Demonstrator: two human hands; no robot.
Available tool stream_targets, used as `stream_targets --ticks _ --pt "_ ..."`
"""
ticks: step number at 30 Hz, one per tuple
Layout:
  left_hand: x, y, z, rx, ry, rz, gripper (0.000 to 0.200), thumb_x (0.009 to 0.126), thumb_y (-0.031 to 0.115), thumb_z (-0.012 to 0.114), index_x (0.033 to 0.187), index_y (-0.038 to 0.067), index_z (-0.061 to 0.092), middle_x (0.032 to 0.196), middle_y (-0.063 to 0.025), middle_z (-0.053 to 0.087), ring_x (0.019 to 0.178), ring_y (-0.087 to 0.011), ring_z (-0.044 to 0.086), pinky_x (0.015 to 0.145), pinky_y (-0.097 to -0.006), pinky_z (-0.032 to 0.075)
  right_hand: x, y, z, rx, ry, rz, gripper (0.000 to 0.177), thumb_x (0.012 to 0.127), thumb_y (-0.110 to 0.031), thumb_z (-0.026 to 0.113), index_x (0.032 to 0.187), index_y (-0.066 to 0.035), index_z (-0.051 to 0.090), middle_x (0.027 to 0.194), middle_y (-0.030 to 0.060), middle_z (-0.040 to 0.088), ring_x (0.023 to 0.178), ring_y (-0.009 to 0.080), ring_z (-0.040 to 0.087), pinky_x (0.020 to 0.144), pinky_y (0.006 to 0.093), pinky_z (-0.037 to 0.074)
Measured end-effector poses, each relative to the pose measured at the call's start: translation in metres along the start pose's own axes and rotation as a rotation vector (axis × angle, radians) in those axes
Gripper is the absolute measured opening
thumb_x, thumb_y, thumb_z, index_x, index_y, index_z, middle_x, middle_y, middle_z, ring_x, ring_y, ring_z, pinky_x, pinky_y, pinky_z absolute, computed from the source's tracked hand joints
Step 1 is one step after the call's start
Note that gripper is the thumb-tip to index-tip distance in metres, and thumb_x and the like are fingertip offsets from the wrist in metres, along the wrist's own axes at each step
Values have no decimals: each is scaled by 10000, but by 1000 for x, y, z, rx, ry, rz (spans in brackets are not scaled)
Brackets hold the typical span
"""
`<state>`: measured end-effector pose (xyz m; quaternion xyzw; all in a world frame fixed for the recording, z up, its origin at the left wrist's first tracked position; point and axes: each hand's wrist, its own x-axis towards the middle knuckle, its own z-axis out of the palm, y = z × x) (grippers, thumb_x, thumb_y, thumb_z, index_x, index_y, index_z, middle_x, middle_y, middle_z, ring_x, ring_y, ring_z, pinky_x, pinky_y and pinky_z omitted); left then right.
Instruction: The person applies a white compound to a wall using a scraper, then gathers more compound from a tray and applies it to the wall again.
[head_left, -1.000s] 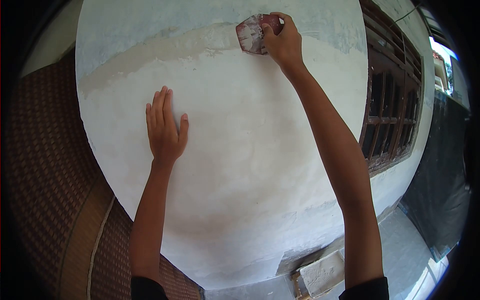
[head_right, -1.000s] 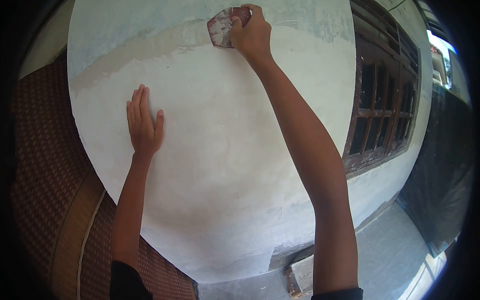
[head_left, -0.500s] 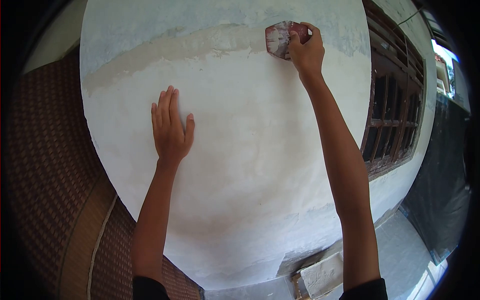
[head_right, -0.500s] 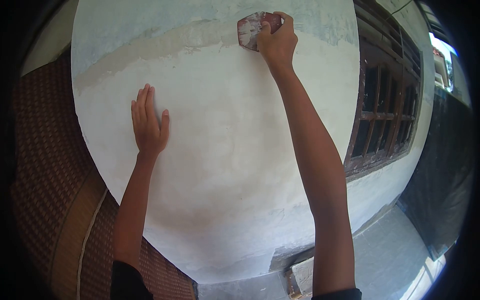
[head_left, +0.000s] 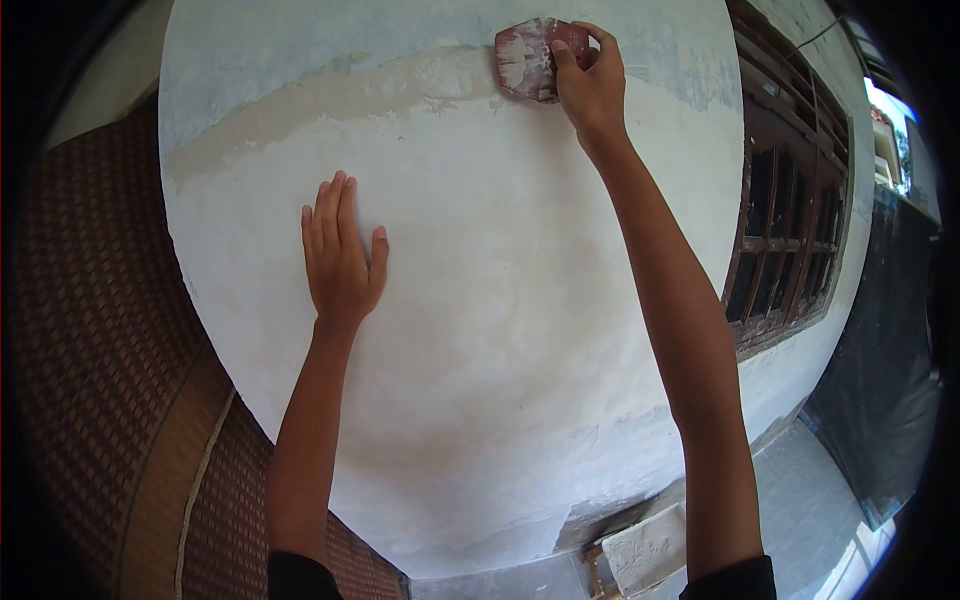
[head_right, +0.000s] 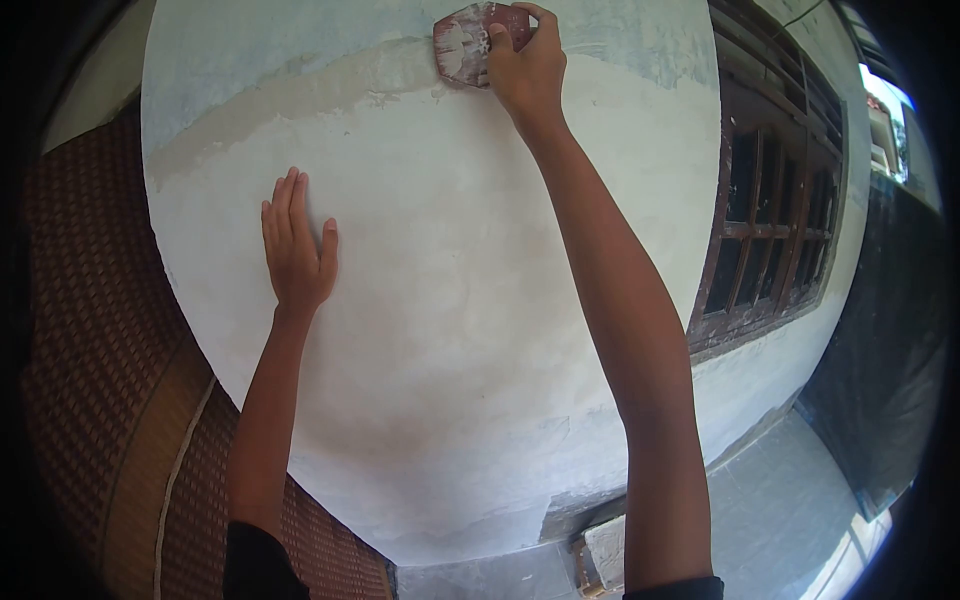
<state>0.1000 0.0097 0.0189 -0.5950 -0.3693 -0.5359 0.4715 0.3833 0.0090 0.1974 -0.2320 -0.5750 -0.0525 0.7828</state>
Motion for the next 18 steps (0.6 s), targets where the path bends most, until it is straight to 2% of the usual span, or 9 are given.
stream_targets --ticks 1,3,7,8,10,11,15,16,18 --pt "-1 -1 0 -1 -5 2 625 933 187 558 1510 32 376 1561 -116 397 1474 -297 327 1217 -515 216 -1 0 3 -1 2 5 387 951 -174 661 1306 -62 555 1096 147 683 950 206 678 825 342 557" --pt "-1 -2 1 -45 -9 8 631 945 176 522 1530 41 330 1584 -114 360 1495 -302 276 1223 -527 174 -2 -2 6 -304 -49 -77 393 947 -182 665 1303 -62 554 1101 158 683 959 217 681 814 355 561" --pt "-1 -1 0 -33 -22 -14 633 945 178 521 1532 41 327 1584 -113 360 1494 -302 277 1224 -526 173 11 0 -11 -49 90 39 401 940 -177 668 1318 -93 564 1031 142 690 960 224 680 821 360 554" --pt "-1 -1 0 -31 -22 -15 633 945 180 521 1532 42 327 1585 -113 358 1495 -303 276 1225 -526 172 13 0 -9 -47 89 36 401 940 -177 668 1318 -93 564 1031 142 690 960 224 680 821 360 554" --pt "-1 0 2 -35 -28 -12 632 946 181 520 1532 43 328 1585 -112 357 1495 -303 275 1225 -526 170 9 -1 -1 -177 -45 -115 390 934 -180 675 1301 -89 581 1015 135 686 972 229 681 842 361 546" --pt "-1 -1 2 -34 -26 -4 632 947 184 518 1533 45 327 1588 -111 352 1496 -303 273 1226 -527 168 1 -7 1 -253 -113 -108 382 929 -181 680 1290 -92 593 1031 137 694 990 230 682 867 360 538" --pt "-1 -2 1 -40 -23 -4 626 950 190 512 1531 48 329 1591 -110 344 1495 -303 271 1227 -529 164 17 4 -17 -299 2 -22 375 936 -182 666 1293 -95 592 1081 148 705 985 221 688 840 340 548" --pt "-1 -1 1 -38 -19 -6 626 950 190 512 1531 48 329 1591 -110 344 1495 -303 271 1227 -529 164 19 1 -21 -195 48 21 372 939 -188 667 1292 -96 594 1071 139 699 955 209 685 818 330 550" --pt "-1 1 0 -29 -30 -22 625 951 189 511 1531 47 327 1593 -110 340 1494 -304 274 1226 -531 164 20 -1 -18 -170 40 -20 375 939 -190 670 1294 -98 592 1063 133 696 944 203 680 820 334 548"
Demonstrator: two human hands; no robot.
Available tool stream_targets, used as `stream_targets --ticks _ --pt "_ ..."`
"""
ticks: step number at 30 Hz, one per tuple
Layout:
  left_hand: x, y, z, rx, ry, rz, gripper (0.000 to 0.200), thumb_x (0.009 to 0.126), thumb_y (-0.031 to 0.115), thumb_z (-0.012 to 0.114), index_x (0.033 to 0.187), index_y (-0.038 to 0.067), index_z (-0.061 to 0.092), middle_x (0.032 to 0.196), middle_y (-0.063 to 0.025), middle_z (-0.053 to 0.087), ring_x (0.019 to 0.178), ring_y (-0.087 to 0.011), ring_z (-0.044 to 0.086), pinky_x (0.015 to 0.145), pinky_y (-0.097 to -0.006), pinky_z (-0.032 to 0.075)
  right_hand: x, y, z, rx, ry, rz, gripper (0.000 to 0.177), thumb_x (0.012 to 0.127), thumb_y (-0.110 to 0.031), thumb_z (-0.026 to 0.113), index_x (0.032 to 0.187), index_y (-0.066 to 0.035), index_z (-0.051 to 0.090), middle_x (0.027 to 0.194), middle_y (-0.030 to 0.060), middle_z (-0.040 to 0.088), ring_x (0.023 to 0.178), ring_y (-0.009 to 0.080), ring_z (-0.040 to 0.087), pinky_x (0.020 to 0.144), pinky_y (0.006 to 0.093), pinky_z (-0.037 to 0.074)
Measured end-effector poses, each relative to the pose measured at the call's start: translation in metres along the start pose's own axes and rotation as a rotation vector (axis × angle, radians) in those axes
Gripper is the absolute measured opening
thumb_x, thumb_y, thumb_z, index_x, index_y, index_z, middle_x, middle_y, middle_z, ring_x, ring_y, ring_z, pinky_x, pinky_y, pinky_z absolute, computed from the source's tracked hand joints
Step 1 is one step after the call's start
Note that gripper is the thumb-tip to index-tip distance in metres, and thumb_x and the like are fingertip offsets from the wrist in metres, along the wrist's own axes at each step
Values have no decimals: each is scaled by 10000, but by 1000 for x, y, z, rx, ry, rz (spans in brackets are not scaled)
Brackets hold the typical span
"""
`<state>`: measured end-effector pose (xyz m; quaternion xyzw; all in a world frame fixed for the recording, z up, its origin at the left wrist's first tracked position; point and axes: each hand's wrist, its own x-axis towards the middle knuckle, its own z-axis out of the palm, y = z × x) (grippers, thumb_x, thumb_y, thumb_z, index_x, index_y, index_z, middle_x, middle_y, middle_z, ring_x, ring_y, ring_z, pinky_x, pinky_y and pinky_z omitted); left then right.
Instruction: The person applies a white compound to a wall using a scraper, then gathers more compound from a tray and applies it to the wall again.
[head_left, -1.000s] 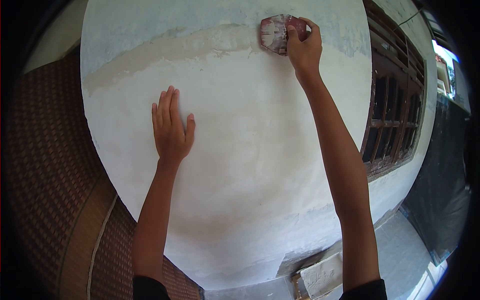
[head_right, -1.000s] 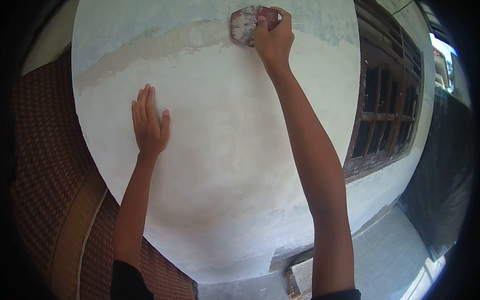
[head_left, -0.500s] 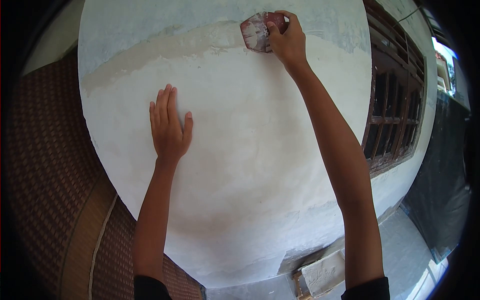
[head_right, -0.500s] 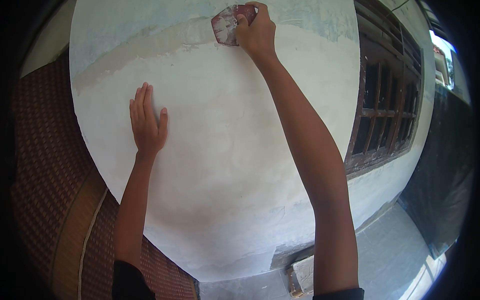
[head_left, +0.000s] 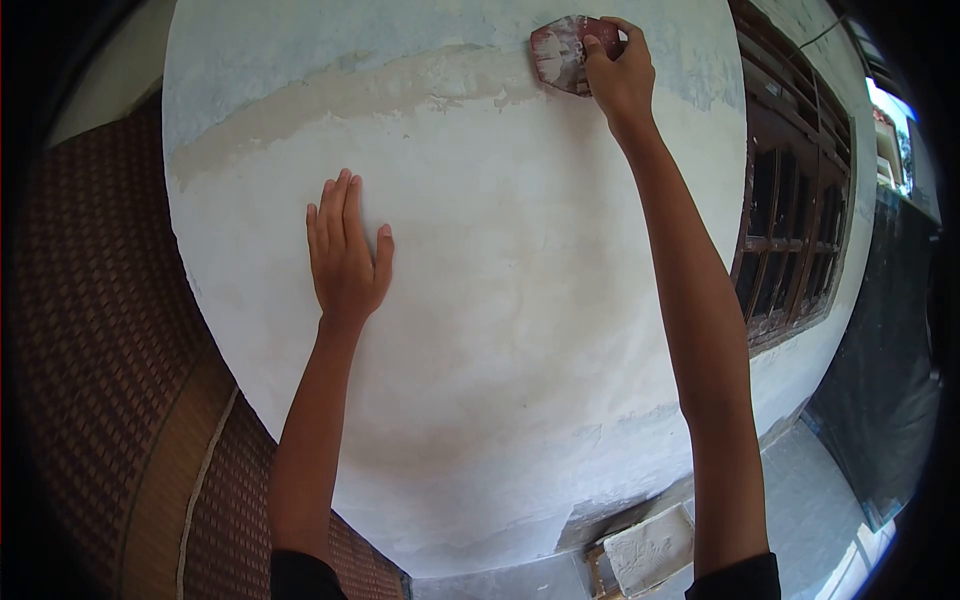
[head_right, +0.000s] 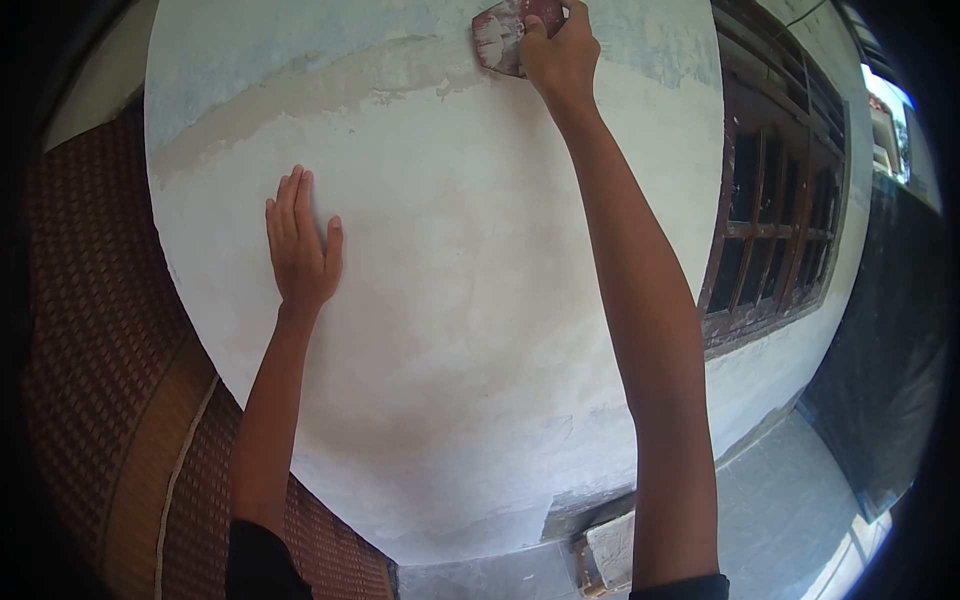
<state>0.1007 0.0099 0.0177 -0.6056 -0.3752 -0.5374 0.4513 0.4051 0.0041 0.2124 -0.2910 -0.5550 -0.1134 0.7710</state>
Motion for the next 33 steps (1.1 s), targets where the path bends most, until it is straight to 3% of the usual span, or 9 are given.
stream_targets --ticks 5,8,11,15,19,22,27,31,33 --pt "1 -1 -2 39 24 29 615 939 188 540 1509 26 378 1564 -117 392 1480 -289 312 1218 -508 214 -9 5 6 -143 -48 -13 377 932 -190 675 1287 -92 593 1089 164 692 969 264 686 853 365 550" --pt "1 1 -2 40 24 16 612 939 188 540 1508 26 382 1564 -119 395 1478 -292 316 1217 -507 215 0 10 -11 -78 96 -14 385 939 -178 662 1299 -74 572 1124 170 690 932 268 708 824 359 564" --pt "1 -1 -1 37 30 19 609 940 191 540 1506 27 386 1562 -119 400 1475 -294 321 1216 -508 215 -10 -2 -1 63 14 55 383 943 -180 657 1302 -79 571 1136 174 687 980 264 703 846 371 563" --pt "1 -2 -2 28 33 37 611 939 191 543 1506 28 386 1558 -120 404 1473 -295 325 1215 -512 217 -10 10 6 -153 6 -18 376 937 -185 658 1288 -75 579 1148 188 683 1029 275 688 879 374 553" --pt "1 0 -1 37 26 14 615 935 188 547 1506 28 387 1556 -122 406 1473 -293 326 1214 -514 220 -4 5 -13 19 100 70 377 940 -190 654 1285 -60 577 1122 189 683 1011 274 692 875 369 552" --pt "1 0 -1 42 39 35 618 931 184 551 1506 27 386 1556 -120 406 1472 -294 328 1214 -515 222 -15 0 5 -75 14 -73 395 940 -213 663 1303 -84 575 1108 173 685 982 254 686 868 356 542" --pt "1 1 -3 36 32 24 624 927 176 555 1507 26 382 1558 -117 404 1473 -294 328 1216 -512 220 -9 9 -19 -85 78 27 385 916 -89 621 1281 -26 517 1099 239 689 1017 331 701 872 394 561" --pt "2 2 -1 34 43 24 623 929 177 553 1509 30 380 1560 -117 401 1475 -293 324 1218 -510 215 -16 -9 -15 98 101 80 373 942 -160 648 1295 -64 570 1131 156 678 991 221 673 857 340 540" --pt "1 1 -2 40 30 24 622 932 179 551 1511 32 379 1562 -116 398 1476 -294 321 1220 -509 210 -18 -2 3 -42 11 -45 378 942 -179 654 1297 -77 572 1110 169 689 996 252 674 859 343 532"
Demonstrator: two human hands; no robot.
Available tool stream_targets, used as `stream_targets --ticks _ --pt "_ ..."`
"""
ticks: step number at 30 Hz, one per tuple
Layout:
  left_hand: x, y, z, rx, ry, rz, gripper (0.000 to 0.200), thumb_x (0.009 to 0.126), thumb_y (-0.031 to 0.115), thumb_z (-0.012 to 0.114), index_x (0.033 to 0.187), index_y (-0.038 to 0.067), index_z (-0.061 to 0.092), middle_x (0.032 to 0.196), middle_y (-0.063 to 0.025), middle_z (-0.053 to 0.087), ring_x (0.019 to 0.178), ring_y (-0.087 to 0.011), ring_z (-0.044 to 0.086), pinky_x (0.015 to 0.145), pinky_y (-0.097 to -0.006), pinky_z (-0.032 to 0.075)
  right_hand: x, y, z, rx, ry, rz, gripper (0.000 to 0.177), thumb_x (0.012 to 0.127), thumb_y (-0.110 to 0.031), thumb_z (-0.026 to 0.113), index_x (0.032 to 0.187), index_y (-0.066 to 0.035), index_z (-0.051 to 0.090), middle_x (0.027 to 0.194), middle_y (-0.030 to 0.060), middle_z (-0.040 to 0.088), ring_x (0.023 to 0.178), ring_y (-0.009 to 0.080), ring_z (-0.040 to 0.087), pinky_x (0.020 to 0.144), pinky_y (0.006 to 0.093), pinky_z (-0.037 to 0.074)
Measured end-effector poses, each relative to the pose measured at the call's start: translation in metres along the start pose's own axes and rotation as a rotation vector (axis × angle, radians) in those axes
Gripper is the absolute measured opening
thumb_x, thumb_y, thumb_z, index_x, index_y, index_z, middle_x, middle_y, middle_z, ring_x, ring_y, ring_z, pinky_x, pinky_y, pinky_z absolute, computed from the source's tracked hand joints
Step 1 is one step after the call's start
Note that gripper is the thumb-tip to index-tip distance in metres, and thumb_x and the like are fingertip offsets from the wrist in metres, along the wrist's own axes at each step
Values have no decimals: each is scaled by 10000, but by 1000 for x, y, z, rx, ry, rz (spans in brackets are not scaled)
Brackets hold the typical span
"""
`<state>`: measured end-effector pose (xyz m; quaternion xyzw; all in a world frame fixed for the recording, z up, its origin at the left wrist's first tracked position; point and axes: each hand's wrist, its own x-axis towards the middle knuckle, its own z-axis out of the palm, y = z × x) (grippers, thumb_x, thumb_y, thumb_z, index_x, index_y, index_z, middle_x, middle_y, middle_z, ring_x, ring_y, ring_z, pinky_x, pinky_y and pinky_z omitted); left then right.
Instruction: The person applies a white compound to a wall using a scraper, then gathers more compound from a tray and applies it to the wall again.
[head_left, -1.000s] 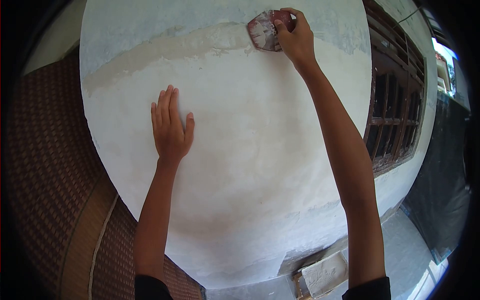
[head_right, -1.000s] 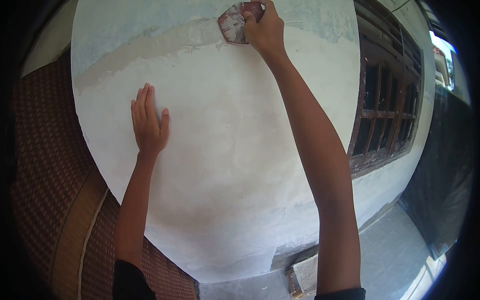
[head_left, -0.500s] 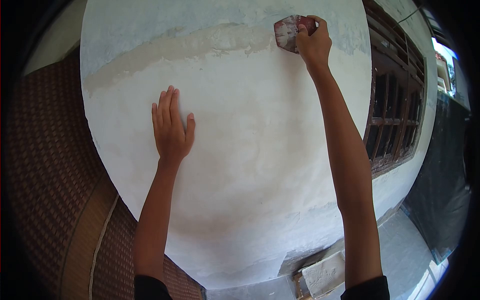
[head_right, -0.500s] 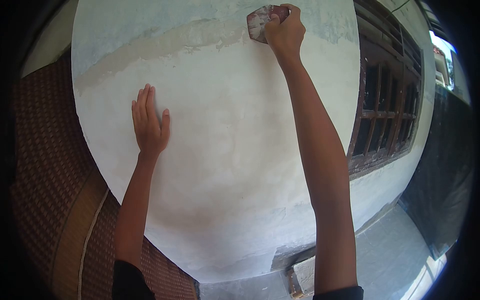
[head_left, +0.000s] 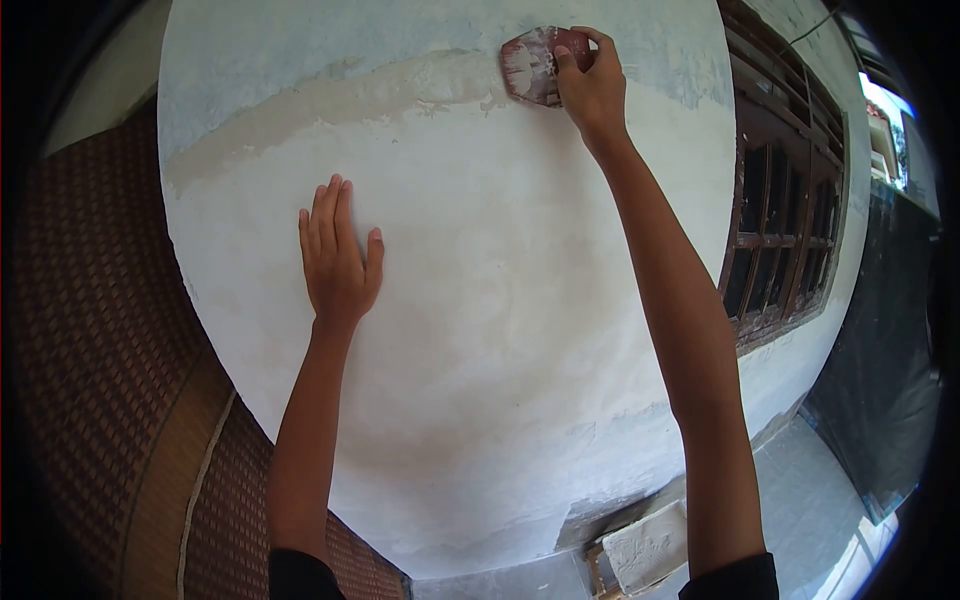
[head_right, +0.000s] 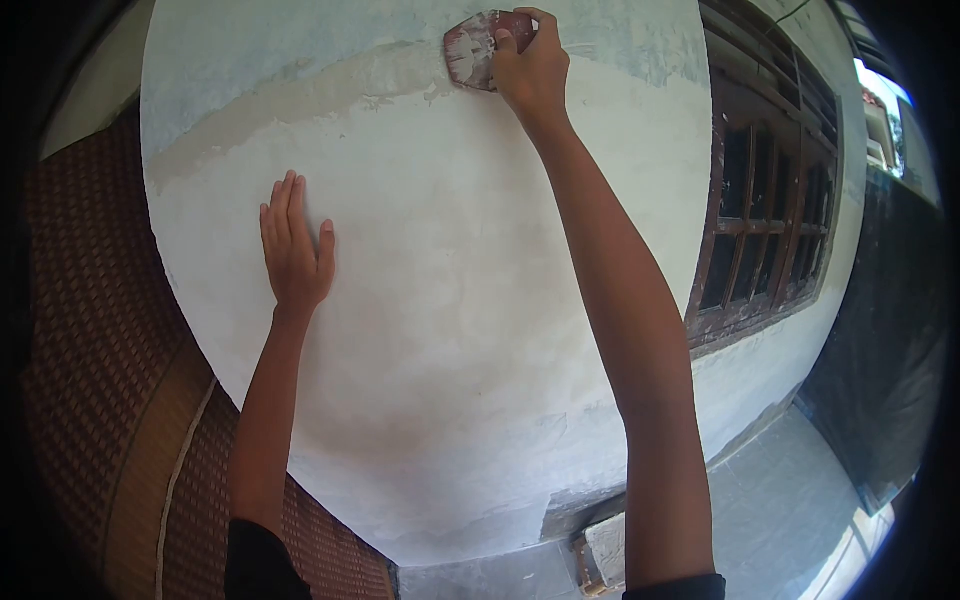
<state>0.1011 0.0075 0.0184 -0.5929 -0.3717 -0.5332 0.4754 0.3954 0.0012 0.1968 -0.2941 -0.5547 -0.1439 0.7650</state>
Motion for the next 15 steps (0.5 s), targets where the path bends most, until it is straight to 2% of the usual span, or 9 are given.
stream_targets --ticks 2,6,8,10,11,15 --pt "0 -1 0 -6 -1 5 621 932 180 550 1511 33 379 1562 -117 398 1476 -294 322 1220 -509 209 -3 2 2 -76 -62 17 367 927 -93 620 1276 -35 524 1095 238 690 993 348 705 870 401 554" --pt "-1 0 1 -17 5 -7 617 935 185 547 1511 37 381 1557 -119 404 1476 -293 322 1219 -511 210 4 2 -19 -18 45 75 364 921 -82 620 1268 -33 523 1095 236 691 997 344 708 873 400 561" --pt "-1 -1 1 -12 3 -4 616 938 188 544 1512 39 380 1557 -118 403 1476 -293 322 1219 -512 210 4 -8 -21 226 78 188 366 919 -92 629 1266 -36 525 1112 236 686 991 334 704 889 402 554" --pt "-1 -1 2 -8 6 3 614 940 191 542 1513 41 379 1556 -118 403 1476 -293 322 1219 -513 210 3 -1 -4 57 12 30 381 922 -122 638 1277 -45 523 1119 232 685 1017 331 692 916 417 530" --pt "-1 -2 2 -27 -2 4 618 945 182 530 1520 38 357 1570 -119 381 1481 -302 306 1220 -522 195 0 -4 -4 3 -80 64 392 927 -144 638 1289 -55 519 1121 233 686 1051 336 680 935 435 510" --pt "-1 -2 2 -35 -22 -3 623 948 171 517 1529 36 335 1583 -122 357 1487 -309 286 1220 -532 181 15 20 -13 -62 47 139 369 935 -133 617 1277 -38 517 1092 218 690 1028 336 682 925 442 510"
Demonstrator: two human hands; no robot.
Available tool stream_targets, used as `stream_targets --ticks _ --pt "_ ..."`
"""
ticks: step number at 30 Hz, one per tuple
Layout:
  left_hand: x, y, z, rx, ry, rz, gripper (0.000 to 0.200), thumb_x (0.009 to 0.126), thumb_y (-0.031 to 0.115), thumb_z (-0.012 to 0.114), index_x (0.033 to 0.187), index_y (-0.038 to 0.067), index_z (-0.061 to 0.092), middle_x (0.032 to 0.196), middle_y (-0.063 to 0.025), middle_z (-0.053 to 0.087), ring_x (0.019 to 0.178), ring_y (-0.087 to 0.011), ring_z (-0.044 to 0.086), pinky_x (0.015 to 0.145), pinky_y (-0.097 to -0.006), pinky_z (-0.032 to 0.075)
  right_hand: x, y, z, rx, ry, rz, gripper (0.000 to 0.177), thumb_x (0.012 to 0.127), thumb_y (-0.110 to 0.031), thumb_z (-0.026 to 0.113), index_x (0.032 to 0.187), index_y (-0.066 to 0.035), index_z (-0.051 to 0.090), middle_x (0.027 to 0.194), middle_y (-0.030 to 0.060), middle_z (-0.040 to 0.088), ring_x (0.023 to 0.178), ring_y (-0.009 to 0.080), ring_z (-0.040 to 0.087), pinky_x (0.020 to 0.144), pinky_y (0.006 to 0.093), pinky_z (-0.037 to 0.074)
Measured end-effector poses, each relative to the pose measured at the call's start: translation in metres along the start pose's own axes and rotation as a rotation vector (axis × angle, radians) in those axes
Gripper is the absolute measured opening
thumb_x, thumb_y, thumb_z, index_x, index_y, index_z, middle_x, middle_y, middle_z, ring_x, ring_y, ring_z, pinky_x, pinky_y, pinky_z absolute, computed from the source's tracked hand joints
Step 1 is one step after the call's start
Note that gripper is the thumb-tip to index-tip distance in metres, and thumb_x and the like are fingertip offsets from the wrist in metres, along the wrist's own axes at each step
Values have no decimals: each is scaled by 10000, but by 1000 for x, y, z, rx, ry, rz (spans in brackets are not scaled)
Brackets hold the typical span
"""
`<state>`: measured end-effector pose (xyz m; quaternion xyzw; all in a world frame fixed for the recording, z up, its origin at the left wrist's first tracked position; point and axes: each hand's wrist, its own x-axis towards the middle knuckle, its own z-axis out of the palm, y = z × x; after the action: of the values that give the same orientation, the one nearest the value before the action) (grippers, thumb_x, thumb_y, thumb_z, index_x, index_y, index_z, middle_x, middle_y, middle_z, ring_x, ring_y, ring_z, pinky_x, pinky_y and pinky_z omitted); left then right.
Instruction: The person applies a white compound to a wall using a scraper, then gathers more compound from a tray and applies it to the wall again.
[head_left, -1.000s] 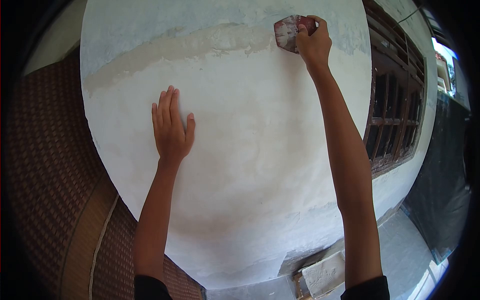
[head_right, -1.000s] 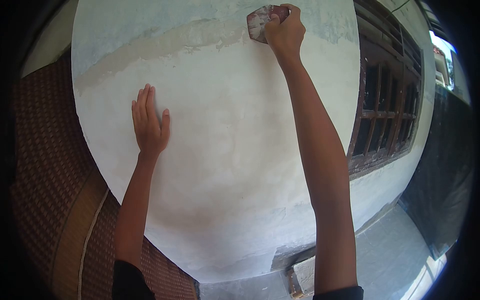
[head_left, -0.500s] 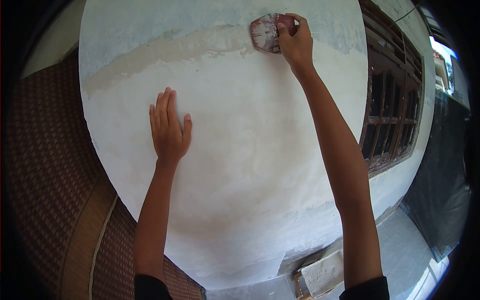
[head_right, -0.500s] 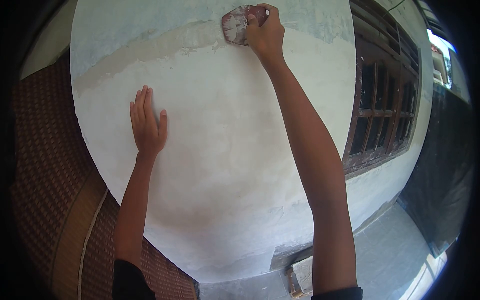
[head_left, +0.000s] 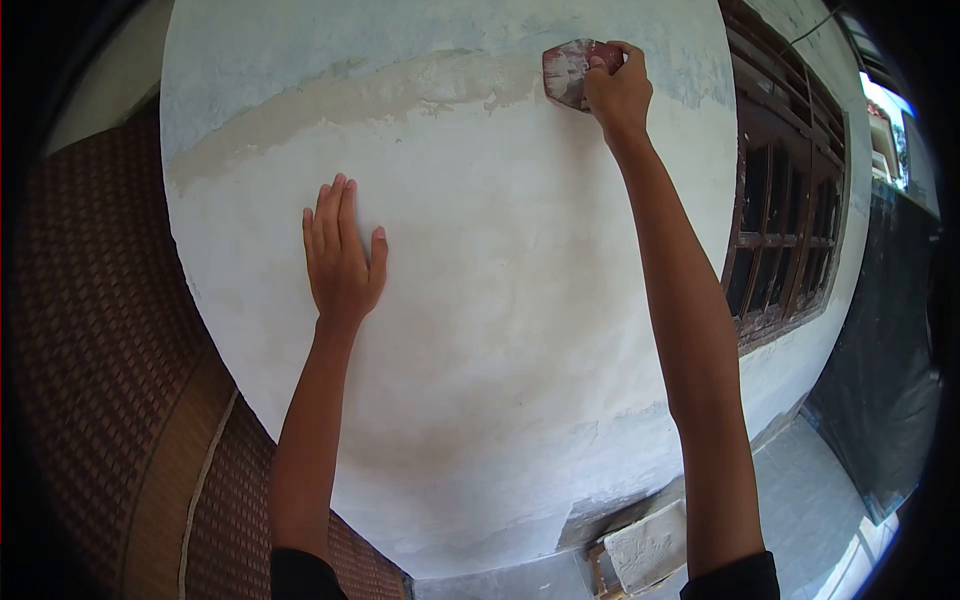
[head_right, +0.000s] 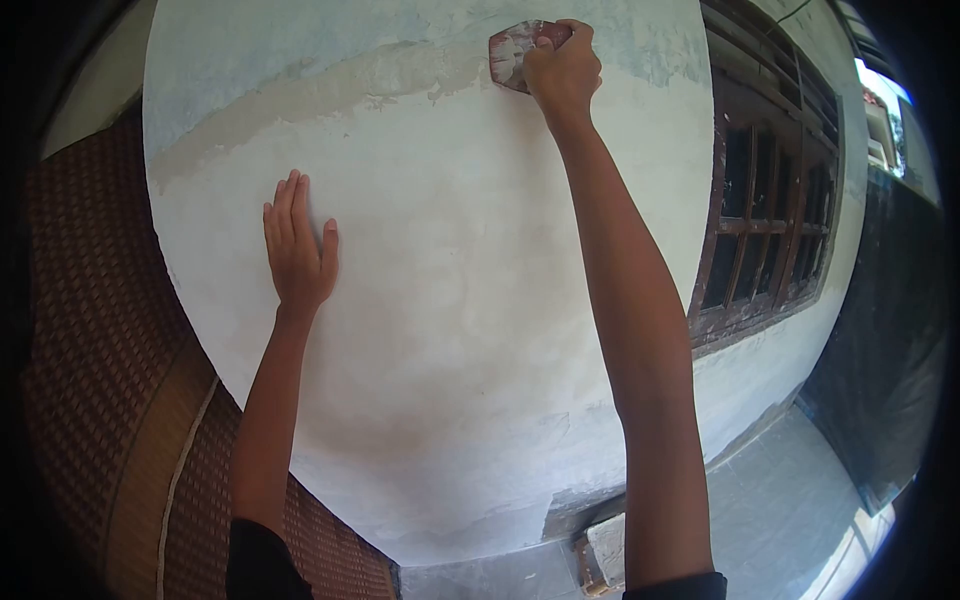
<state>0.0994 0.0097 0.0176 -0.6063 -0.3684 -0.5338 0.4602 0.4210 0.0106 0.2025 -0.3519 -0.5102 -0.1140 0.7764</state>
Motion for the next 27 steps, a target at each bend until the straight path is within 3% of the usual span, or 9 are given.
stream_targets --ticks 3,5,9,10,11,17,19,25,27 --pt "0 1 1 31 31 0 616 941 202 539 1512 38 378 1558 -115 401 1476 -292 320 1218 -511 216 -21 -34 -4 333 -36 59 369 939 -131 613 1278 -32 506 1075 211 690 1010 324 683 929 433 506" --pt "2 1 1 31 34 6 615 942 205 537 1512 38 379 1559 -114 400 1475 -292 321 1219 -511 214 -22 -23 19 183 -117 -129 383 935 -139 620 1285 -44 499 1073 202 696 1024 317 680 962 458 470" --pt "1 1 -2 26 26 7 609 942 206 534 1508 37 387 1556 -115 403 1472 -293 325 1218 -512 216 -11 -7 17 23 -80 -8 400 915 -161 633 1288 -81 513 1079 159 717 1020 317 683 1058 434 343" --pt "1 1 -1 28 25 4 609 942 206 534 1508 37 387 1556 -115 403 1472 -293 325 1218 -512 216 -8 -8 8 -13 -32 -10 404 917 -163 633 1293 -79 511 1100 176 710 1032 324 681 1048 448 369" --pt "1 2 0 33 19 -7 607 939 201 537 1505 37 393 1553 -118 408 1470 -292 330 1217 -512 219 -4 -6 4 28 20 23 373 939 -135 637 1291 -49 547 1127 171 674 988 225 671 835 337 546" --pt "0 0 1 16 16 2 617 940 184 533 1517 44 363 1568 -116 381 1481 -297 304 1221 -523 197 -17 -15 20 159 -87 -44 380 944 -156 649 1293 -42 550 1113 160 667 1010 212 651 870 323 522" --pt "0 0 -1 38 27 8 608 939 195 544 1505 35 390 1547 -121 414 1470 -295 331 1217 -514 221 -14 -8 15 -1 -87 37 416 912 -160 641 1299 -89 506 1140 197 692 1054 342 680 1001 458 460" --pt "1 2 0 37 19 -1 610 940 187 546 1507 34 386 1552 -120 409 1469 -293 331 1216 -514 220 -14 -11 12 248 -68 -29 374 970 -163 628 1312 -49 530 1144 173 657 982 207 650 820 325 534" --pt "1 2 -2 23 31 9 606 942 184 544 1507 34 386 1550 -119 410 1470 -294 329 1217 -514 219 -25 -14 21 87 -163 -113 377 967 -192 630 1299 -40 538 1139 172 670 1002 259 656 916 351 501"
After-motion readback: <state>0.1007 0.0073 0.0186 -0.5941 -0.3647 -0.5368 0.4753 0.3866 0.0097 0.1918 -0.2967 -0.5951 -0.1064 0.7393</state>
